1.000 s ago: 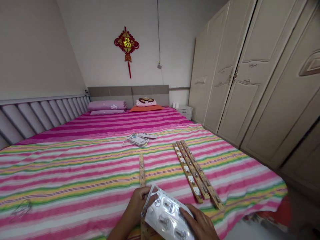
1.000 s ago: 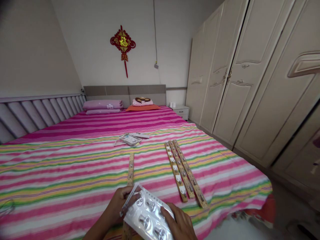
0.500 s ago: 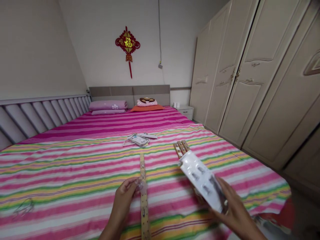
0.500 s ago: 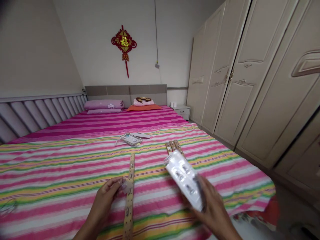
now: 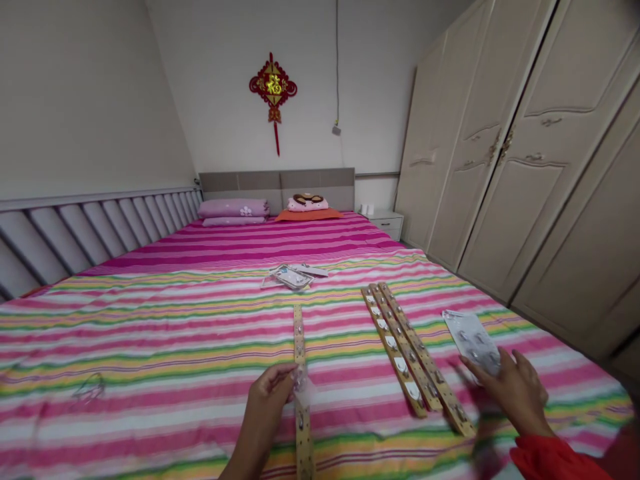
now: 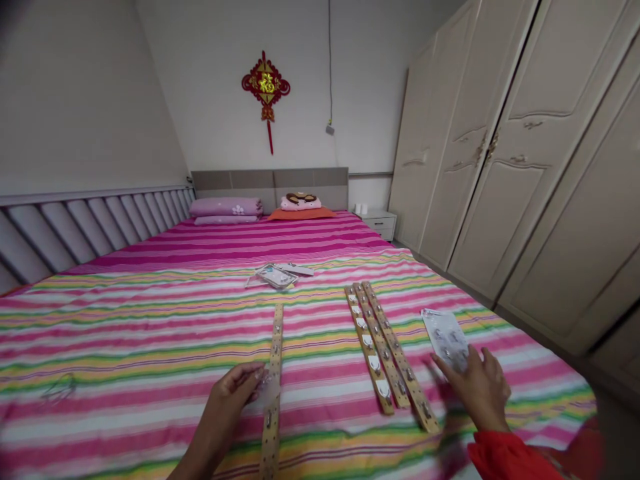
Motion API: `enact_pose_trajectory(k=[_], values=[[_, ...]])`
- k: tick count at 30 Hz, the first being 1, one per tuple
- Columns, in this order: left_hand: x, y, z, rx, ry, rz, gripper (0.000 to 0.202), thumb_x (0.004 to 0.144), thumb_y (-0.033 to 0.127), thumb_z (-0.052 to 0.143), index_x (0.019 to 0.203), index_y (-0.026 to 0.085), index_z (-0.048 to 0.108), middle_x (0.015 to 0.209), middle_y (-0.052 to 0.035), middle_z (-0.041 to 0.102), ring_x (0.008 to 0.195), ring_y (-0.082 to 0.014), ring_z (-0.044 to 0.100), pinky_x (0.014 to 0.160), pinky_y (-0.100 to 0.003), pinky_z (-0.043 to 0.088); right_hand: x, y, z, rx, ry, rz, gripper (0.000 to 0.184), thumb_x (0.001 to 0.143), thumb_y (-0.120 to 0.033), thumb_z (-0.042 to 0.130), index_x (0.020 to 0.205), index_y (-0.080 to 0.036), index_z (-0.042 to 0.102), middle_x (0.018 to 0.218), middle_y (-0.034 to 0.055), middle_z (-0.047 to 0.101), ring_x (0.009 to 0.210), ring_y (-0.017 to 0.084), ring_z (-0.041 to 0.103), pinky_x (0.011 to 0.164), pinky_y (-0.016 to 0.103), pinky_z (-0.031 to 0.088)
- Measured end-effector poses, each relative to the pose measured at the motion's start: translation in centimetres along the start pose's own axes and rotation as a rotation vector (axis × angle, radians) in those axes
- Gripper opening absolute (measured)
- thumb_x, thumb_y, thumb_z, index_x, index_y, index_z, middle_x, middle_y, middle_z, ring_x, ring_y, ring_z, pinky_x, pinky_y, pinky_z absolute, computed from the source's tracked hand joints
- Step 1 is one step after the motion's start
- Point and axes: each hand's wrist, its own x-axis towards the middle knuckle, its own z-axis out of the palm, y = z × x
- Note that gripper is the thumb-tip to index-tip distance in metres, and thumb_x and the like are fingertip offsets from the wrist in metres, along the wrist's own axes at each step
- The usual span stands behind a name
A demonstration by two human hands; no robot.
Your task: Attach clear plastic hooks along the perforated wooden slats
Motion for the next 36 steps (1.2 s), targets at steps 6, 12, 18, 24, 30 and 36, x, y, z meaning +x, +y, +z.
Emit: enact_pose_trajectory(k=[6, 12, 18, 24, 30, 36], values=[[-1.1, -0.9, 2.0, 0.01, -0.106, 0.083, 0.034, 0.055, 0.042, 0.076, 0.077, 0.016, 0.073, 0.069, -0.0046, 0.07, 0.064, -0.0168, 0.06, 0.059, -0.025, 0.046, -8.2, -8.4, 0.2, 0.708, -0.581, 0.065, 0.051, 0.063, -0.062, 0.064, 0.088, -0.018, 0.07, 0.087, 0.0129, 0.072, 0.085, 0.03, 0.065, 0.073, 0.04, 0.053], [-3.3, -0.3, 3.6, 0.276, -0.322, 0.332, 0.011, 0.068, 0.023, 0.067, 0.075, 0.021, 0.075, 0.072, -0.0042, 0.068, 0.065, -0.0157, 0.058, 0.061, -0.024, 0.043, -16.8, -15.8, 0.8, 1.077, -1.02, 0.076, 0.04, 0.057, -0.045, 0.08, 0.086, -0.018, 0.073, 0.061, 0.0016, 0.066, 0.055, 0.014, 0.057, 0.052, 0.025, 0.046], [-2.8, -0.3, 2.9, 0.03, -0.24, 0.177, 0.031, 0.06, 0.031, 0.075, 0.089, 0.018, 0.071, 0.075, -0.005, 0.069, 0.07, -0.0179, 0.062, 0.065, -0.026, 0.048, -17.6, -18.6, 1.1, 1.16, -1.022, 0.224, 0.032, 0.056, -0.042, 0.082, 0.068, -0.016, 0.069, 0.048, -0.004, 0.056, 0.042, 0.007, 0.046, 0.042, 0.018, 0.034], [-1.9, -0.2, 2.3, -0.124, -0.225, 0.042, 0.037, 0.056, 0.046, 0.078, 0.074, 0.015, 0.07, 0.067, -0.0026, 0.066, 0.066, -0.0155, 0.059, 0.064, -0.025, 0.045, -18.4, -19.7, 1.7, 1.233, -0.985, 0.325, 0.034, 0.063, -0.045, 0.077, 0.07, -0.016, 0.061, 0.044, -0.0037, 0.057, 0.038, 0.007, 0.045, 0.04, 0.017, 0.029], [-2.0, -0.5, 2.8, -0.274, -0.267, -0.048, 0.034, 0.062, 0.045, 0.076, 0.07, 0.014, 0.066, 0.061, 0.0003, 0.062, 0.055, -0.0111, 0.055, 0.055, -0.022, 0.041, -19.2, -20.4, 1.9, 1.224, -0.969, 0.265, 0.037, 0.063, -0.048, 0.076, 0.07, -0.016, 0.06, 0.045, -0.0036, 0.057, 0.04, 0.008, 0.046, 0.042, 0.018, 0.033], [-2.3, -0.6, 3.5, -0.467, -0.353, -0.164, 0.036, 0.06, 0.045, 0.078, 0.07, 0.013, 0.063, 0.058, -0.0008, 0.061, 0.051, -0.011, 0.055, 0.052, -0.023, 0.043, -19.5, -20.4, 1.9, 1.229, -0.916, 0.275, 0.037, 0.063, -0.049, 0.075, 0.068, -0.016, 0.061, 0.046, -0.0033, 0.056, 0.041, 0.009, 0.047, 0.043, 0.019, 0.034]])
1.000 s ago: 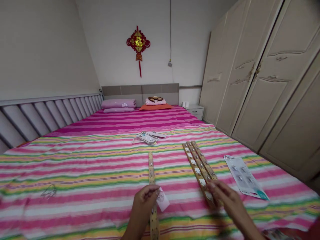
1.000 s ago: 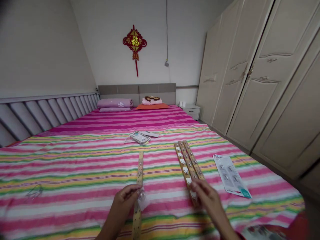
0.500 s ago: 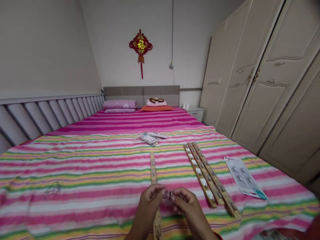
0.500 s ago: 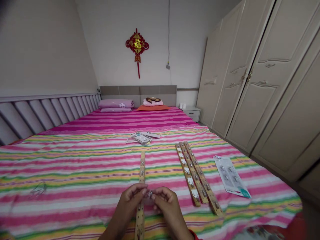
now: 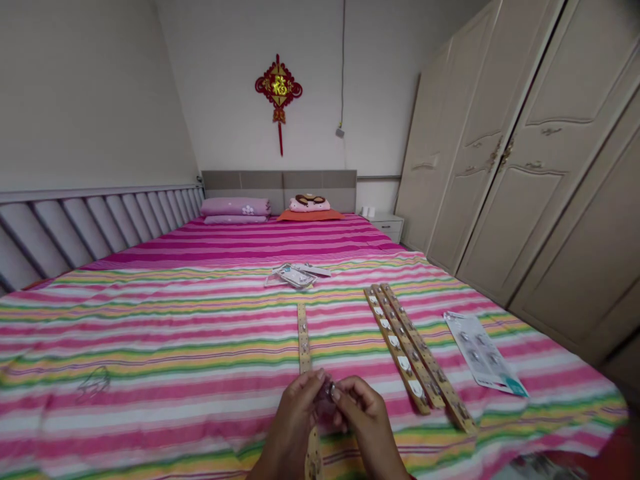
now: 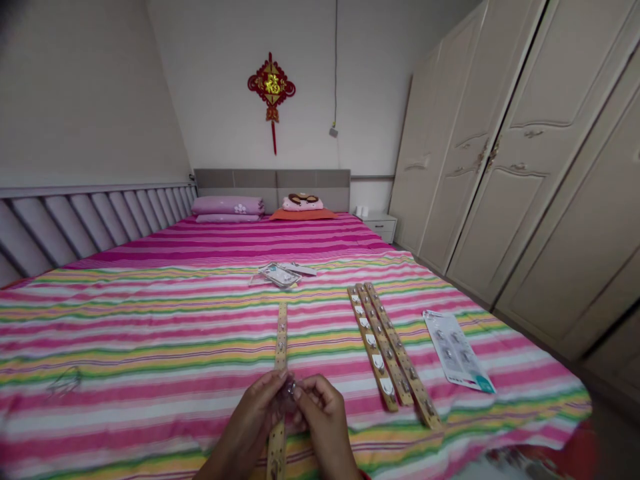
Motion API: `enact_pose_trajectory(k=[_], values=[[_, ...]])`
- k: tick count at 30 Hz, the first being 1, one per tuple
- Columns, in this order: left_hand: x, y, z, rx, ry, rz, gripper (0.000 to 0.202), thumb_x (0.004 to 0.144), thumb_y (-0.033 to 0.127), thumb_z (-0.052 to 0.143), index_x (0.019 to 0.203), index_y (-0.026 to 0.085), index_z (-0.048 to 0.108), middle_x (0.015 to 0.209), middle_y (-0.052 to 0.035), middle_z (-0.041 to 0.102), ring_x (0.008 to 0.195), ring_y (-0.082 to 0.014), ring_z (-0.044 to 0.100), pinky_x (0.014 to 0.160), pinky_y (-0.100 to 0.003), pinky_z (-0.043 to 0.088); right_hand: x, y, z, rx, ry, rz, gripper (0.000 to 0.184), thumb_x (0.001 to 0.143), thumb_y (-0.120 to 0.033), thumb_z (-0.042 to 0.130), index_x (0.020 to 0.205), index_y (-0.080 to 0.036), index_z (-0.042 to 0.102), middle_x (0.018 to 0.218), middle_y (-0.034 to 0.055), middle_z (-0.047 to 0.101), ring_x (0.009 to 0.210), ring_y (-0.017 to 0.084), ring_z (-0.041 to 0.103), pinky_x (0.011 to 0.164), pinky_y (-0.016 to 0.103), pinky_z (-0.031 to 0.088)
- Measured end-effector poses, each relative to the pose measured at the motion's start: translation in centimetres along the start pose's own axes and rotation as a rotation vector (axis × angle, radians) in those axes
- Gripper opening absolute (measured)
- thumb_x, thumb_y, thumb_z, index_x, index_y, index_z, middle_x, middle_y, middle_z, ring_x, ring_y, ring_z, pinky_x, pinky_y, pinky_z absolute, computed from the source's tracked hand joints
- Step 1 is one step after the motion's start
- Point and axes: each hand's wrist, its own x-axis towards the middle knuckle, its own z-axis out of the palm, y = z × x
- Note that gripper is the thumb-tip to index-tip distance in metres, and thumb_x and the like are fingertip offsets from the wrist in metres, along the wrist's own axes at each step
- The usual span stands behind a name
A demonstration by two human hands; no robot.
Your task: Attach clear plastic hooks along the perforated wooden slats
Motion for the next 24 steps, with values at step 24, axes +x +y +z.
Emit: enact_pose_trajectory(k=[24], values=[[0.2, -1.1, -1.4, 0.271, 0.121, 0.104, 0.035, 0.06, 0.047, 0.076, 0.067, 0.014, 0.065, 0.06, 0.0, 0.063, 0.059, -0.0134, 0.056, 0.059, -0.025, 0.045, -0.3, 0.0, 0.1, -0.062, -0.026, -0.034, 0.035, 0.067, -0.049, 0.071, 0.063, -0.017, 0.056, 0.048, -0.0055, 0.048, 0.045, 0.008, 0.042, 0.045, 0.02, 0.033]])
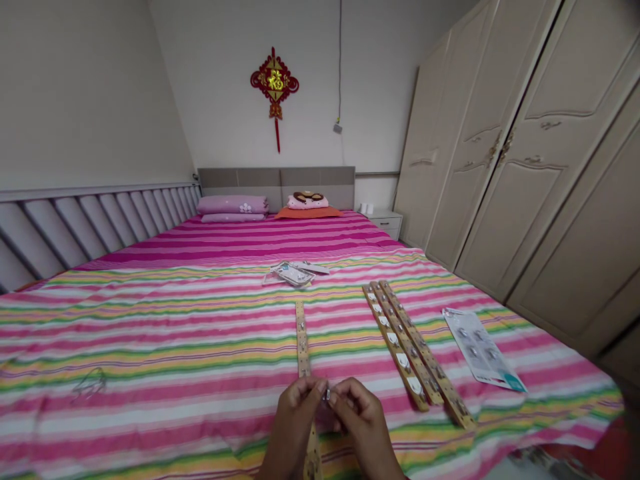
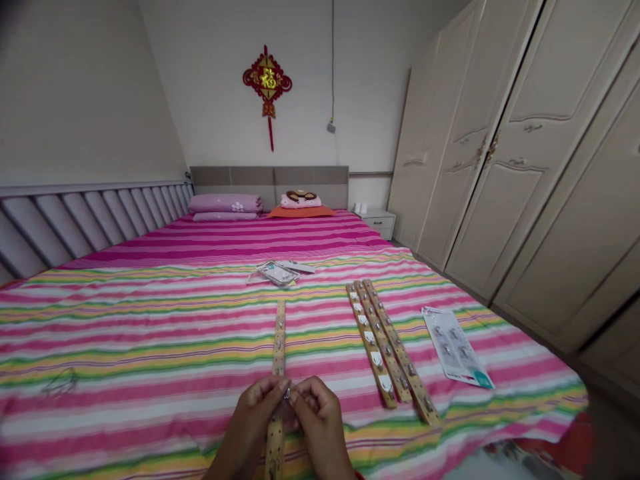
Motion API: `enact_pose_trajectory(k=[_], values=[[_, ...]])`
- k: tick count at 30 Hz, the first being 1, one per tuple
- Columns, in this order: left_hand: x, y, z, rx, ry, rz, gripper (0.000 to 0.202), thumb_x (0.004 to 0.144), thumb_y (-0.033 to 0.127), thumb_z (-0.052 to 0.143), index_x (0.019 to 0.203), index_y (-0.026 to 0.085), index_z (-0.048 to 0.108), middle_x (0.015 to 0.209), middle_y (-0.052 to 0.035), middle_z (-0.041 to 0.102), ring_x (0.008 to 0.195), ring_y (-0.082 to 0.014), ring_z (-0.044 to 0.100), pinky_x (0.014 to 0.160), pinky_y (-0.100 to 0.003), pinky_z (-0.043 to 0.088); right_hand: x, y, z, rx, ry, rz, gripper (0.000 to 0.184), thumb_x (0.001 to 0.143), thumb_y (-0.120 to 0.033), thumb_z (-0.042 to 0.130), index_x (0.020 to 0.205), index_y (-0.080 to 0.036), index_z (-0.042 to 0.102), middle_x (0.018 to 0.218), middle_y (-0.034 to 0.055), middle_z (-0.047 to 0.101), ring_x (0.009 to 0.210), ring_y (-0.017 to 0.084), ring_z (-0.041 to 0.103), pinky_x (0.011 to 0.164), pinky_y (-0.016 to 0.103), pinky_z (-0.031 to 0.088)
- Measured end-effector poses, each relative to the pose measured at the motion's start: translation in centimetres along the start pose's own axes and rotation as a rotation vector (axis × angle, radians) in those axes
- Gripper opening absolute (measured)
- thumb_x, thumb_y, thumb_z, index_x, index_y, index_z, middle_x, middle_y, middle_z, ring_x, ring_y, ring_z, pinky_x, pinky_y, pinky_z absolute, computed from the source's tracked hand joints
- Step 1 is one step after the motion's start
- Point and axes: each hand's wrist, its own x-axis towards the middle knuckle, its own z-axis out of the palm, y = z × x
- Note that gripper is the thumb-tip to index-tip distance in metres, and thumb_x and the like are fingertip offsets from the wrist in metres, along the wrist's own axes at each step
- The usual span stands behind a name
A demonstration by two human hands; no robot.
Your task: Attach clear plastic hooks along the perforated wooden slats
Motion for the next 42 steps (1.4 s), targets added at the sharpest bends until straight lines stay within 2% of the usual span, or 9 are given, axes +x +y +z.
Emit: enact_pose_trajectory(k=[6, 13, 16, 20, 25, 29, 33, 38, 42], values=[[-0.4, -0.4, 1.1, -0.182, -0.023, -0.085, 0.039, 0.058, 0.048, 0.077, 0.063, 0.016, 0.056, 0.05, 0.0042, 0.054, 0.044, -0.0099, 0.049, 0.044, -0.022, 0.038, -0.2, 0.4, 0.2, -0.033, -0.035, -0.063, 0.032, 0.073, -0.047, 0.068, 0.065, -0.018, 0.055, 0.052, -0.0055, 0.047, 0.047, 0.008, 0.041, 0.047, 0.02, 0.035], [-0.7, 0.3, 1.7, -0.308, 0.013, -0.133, 0.037, 0.054, 0.042, 0.08, 0.058, 0.015, 0.055, 0.05, 0.0036, 0.053, 0.048, -0.0091, 0.048, 0.047, -0.021, 0.037, -0.4, 0.5, -0.1, -0.081, -0.067, -0.122, 0.028, 0.077, -0.044, 0.065, 0.068, -0.018, 0.059, 0.056, -0.005, 0.046, 0.051, 0.009, 0.041, 0.048, 0.02, 0.035], [-0.7, 0.6, 1.3, -0.28, 0.023, -0.141, 0.033, 0.054, 0.039, 0.079, 0.056, 0.014, 0.057, 0.052, 0.0025, 0.054, 0.051, -0.0104, 0.05, 0.051, -0.022, 0.039, -0.4, 0.4, -0.4, -0.094, -0.063, -0.126, 0.027, 0.075, -0.044, 0.066, 0.07, -0.017, 0.062, 0.058, -0.0038, 0.048, 0.052, 0.009, 0.042, 0.048, 0.02, 0.035], [-0.7, 1.8, 0.5, -0.133, -0.043, -0.177, 0.03, 0.059, 0.041, 0.075, 0.062, 0.013, 0.066, 0.061, -0.0019, 0.061, 0.06, -0.014, 0.056, 0.059, -0.025, 0.043, -0.2, 0.5, -1.1, -0.062, -0.071, -0.066, 0.029, 0.071, -0.045, 0.07, 0.073, -0.017, 0.064, 0.058, -0.0031, 0.052, 0.051, 0.009, 0.045, 0.048, 0.02, 0.035], [-0.4, 3.1, -0.3, 0.059, -0.046, -0.261, 0.045, 0.055, 0.055, 0.075, 0.065, 0.011, 0.071, 0.062, -0.0029, 0.06, 0.062, -0.0124, 0.053, 0.059, -0.023, 0.039, 0.1, 0.5, -1.9, -0.068, -0.07, -0.036, 0.031, 0.068, -0.046, 0.073, 0.071, -0.016, 0.064, 0.054, -0.0031, 0.053, 0.047, 0.009, 0.047, 0.047, 0.021, 0.034], [0.1, 2.9, -0.7, 0.078, -0.094, -0.296, 0.051, 0.041, 0.057, 0.081, 0.06, 0.011, 0.07, 0.056, -0.0007, 0.057, 0.058, -0.0103, 0.049, 0.057, -0.022, 0.036, 0.1, 0.4, -2.1, -0.055, -0.094, -0.023, 0.032, 0.066, -0.047, 0.074, 0.071, -0.016, 0.064, 0.053, -0.0028, 0.054, 0.045, 0.009, 0.047, 0.046, 0.021, 0.034], [0.1, 2.6, -0.9, 0.089, -0.158, -0.21, 0.046, 0.046, 0.055, 0.08, 0.055, 0.012, 0.067, 0.054, 0.0013, 0.054, 0.054, -0.008, 0.043, 0.057, -0.022, 0.035, 0.2, 0.5, -2.0, -0.03, -0.094, -0.018, 0.032, 0.067, -0.046, 0.074, 0.071, -0.016, 0.064, 0.053, -0.0031, 0.055, 0.045, 0.008, 0.046, 0.045, 0.02, 0.033], [-0.3, 3.2, -0.8, 0.054, -0.134, -0.311, 0.046, 0.046, 0.054, 0.081, 0.062, 0.011, 0.071, 0.059, -0.0002, 0.057, 0.061, -0.0101, 0.05, 0.063, -0.022, 0.039, 0.2, 0.5, -2.2, -0.04, -0.116, -0.023, 0.029, 0.068, -0.044, 0.074, 0.072, -0.016, 0.066, 0.055, -0.0026, 0.056, 0.046, 0.007, 0.047, 0.046, 0.019, 0.034], [-0.4, 3.3, -0.6, 0.012, -0.147, -0.297, 0.044, 0.047, 0.05, 0.082, 0.064, 0.011, 0.072, 0.059, -0.0003, 0.057, 0.062, -0.0094, 0.05, 0.063, -0.021, 0.039, 0.2, 0.7, -2.2, -0.021, -0.092, -0.015, 0.03, 0.067, -0.044, 0.074, 0.072, -0.016, 0.065, 0.056, -0.0026, 0.057, 0.046, 0.007, 0.047, 0.045, 0.019, 0.034]])
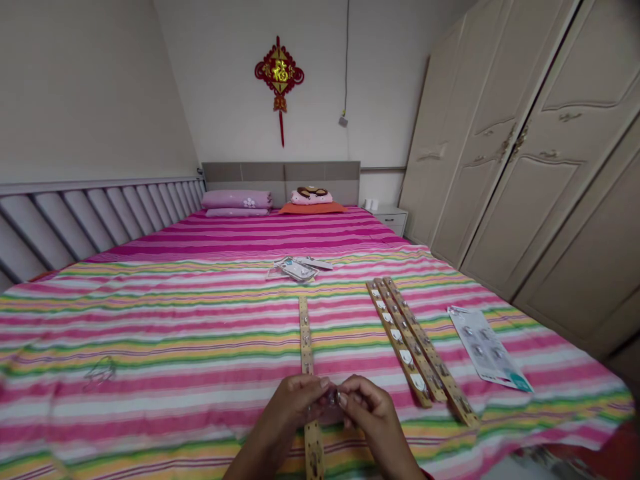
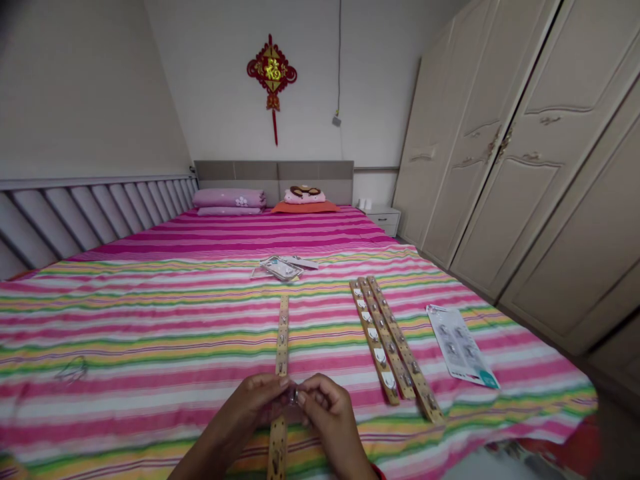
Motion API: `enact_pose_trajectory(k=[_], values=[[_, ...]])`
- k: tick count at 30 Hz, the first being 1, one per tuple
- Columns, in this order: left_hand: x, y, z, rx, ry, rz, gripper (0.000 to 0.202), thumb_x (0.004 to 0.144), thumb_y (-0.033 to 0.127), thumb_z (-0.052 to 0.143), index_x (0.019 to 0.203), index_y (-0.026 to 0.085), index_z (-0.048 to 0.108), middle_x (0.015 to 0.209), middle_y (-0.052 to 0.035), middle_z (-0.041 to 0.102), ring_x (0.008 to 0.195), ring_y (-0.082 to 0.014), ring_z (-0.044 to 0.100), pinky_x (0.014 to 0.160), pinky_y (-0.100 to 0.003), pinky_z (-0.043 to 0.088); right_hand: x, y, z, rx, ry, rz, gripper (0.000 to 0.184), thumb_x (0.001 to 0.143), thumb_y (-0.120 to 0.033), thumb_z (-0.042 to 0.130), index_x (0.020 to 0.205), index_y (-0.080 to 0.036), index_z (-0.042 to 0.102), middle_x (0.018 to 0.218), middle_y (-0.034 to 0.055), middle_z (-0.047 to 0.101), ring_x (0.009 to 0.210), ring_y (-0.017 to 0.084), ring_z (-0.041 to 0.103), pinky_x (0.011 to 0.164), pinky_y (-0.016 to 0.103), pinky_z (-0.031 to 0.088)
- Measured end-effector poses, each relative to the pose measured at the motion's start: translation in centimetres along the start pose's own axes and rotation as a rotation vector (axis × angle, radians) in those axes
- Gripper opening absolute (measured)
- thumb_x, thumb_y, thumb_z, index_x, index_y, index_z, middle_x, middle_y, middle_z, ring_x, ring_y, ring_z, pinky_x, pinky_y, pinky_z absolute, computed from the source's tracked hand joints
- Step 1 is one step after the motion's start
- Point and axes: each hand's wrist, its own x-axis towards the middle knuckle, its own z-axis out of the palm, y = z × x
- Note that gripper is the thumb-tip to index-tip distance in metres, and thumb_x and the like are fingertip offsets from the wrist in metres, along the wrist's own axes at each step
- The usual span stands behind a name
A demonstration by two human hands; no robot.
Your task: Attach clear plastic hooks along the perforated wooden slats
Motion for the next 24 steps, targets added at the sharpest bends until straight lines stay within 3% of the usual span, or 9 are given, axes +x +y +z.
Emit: enact_pose_trajectory(k=[12, 20, 24], values=[[0.59, -0.74, -0.67, 0.031, -0.011, 0.071, 0.038, 0.053, 0.047, 0.081, 0.062, 0.011, 0.07, 0.056, -0.0001, 0.059, 0.056, -0.009, 0.049, 0.06, -0.023, 0.039, 0.23, 0.1, 0.21, -0.016, 0.022, 0.01, 0.031, 0.066, -0.045, 0.074, 0.071, -0.016, 0.065, 0.054, -0.0032, 0.055, 0.046, 0.008, 0.047, 0.046, 0.021, 0.035], [-0.08, -0.06, -0.08, -0.064, 0.024, -0.022, 0.041, 0.057, 0.049, 0.079, 0.072, 0.012, 0.072, 0.068, -0.0048, 0.065, 0.069, -0.0144, 0.058, 0.072, -0.029, 0.047, 0.34, 0.22, 0.29, -0.021, 0.042, 0.005, 0.032, 0.066, -0.046, 0.075, 0.071, -0.016, 0.065, 0.053, -0.0034, 0.054, 0.045, 0.009, 0.046, 0.045, 0.021, 0.034], [0.03, -0.3, -0.09, -0.08, -0.043, 0.016, 0.038, 0.058, 0.047, 0.078, 0.069, 0.011, 0.072, 0.066, -0.0045, 0.063, 0.068, -0.0148, 0.058, 0.077, -0.032, 0.048, 0.34, 0.32, 0.29, -0.004, 0.041, 0.012, 0.031, 0.067, -0.045, 0.075, 0.071, -0.016, 0.064, 0.053, -0.0035, 0.054, 0.045, 0.008, 0.047, 0.045, 0.02, 0.034]])
